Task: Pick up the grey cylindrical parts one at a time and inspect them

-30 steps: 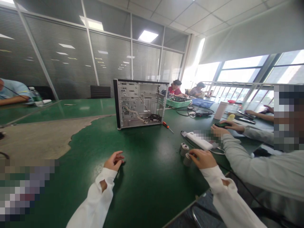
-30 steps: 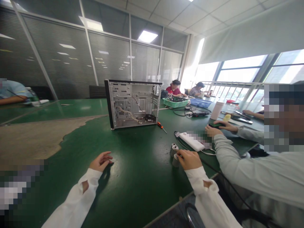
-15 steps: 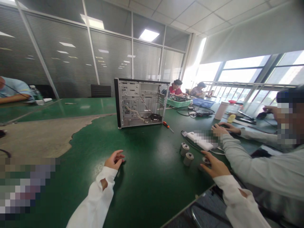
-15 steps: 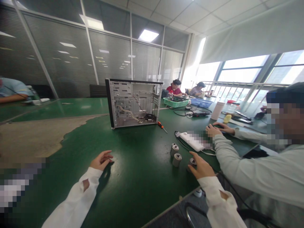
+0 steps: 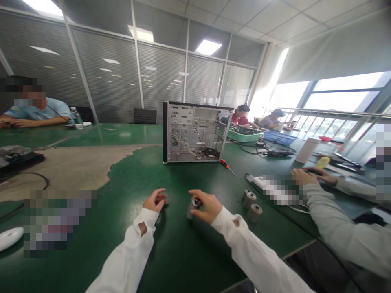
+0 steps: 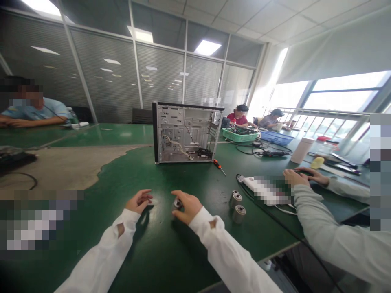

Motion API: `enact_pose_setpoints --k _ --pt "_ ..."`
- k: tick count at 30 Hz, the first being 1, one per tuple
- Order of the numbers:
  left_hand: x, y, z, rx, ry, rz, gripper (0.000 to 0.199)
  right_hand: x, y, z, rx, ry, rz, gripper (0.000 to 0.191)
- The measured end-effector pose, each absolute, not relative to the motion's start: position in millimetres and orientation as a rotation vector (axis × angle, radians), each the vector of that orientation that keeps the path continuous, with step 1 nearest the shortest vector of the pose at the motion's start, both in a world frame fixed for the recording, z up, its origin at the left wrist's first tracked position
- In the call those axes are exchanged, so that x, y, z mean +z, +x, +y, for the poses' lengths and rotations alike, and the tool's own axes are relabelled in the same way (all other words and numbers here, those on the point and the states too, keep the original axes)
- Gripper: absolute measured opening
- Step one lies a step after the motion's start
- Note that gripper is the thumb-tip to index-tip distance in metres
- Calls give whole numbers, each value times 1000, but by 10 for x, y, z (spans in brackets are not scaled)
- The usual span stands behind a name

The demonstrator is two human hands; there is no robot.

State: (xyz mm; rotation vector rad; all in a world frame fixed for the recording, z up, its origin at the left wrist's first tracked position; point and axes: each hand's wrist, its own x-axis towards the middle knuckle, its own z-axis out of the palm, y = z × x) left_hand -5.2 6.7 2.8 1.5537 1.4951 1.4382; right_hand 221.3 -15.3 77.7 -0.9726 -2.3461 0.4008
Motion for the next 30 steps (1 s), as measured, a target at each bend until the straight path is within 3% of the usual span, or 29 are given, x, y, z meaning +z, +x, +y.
enact_pose_setpoints --k 7,12,19,26,30 --pt "69 -82 33 1508 1689 1583 41 408 1446 390 356 -815 -2330 63" --pt "123 -20 -18 1427 1924 1515 49 90 1442 444 628 -743 -1975 72" --pt "139 95 51 1223 2203 1545 44 -23 1480 614 958 -794 -1711 62" --pt "25 153 107 1394 1911 1590 39 -68 1471 667 1091 -803 -1536 53" --pt "3 118 114 1489 1583 1454 45 -122 1478 735 1173 -785 -1460 48"
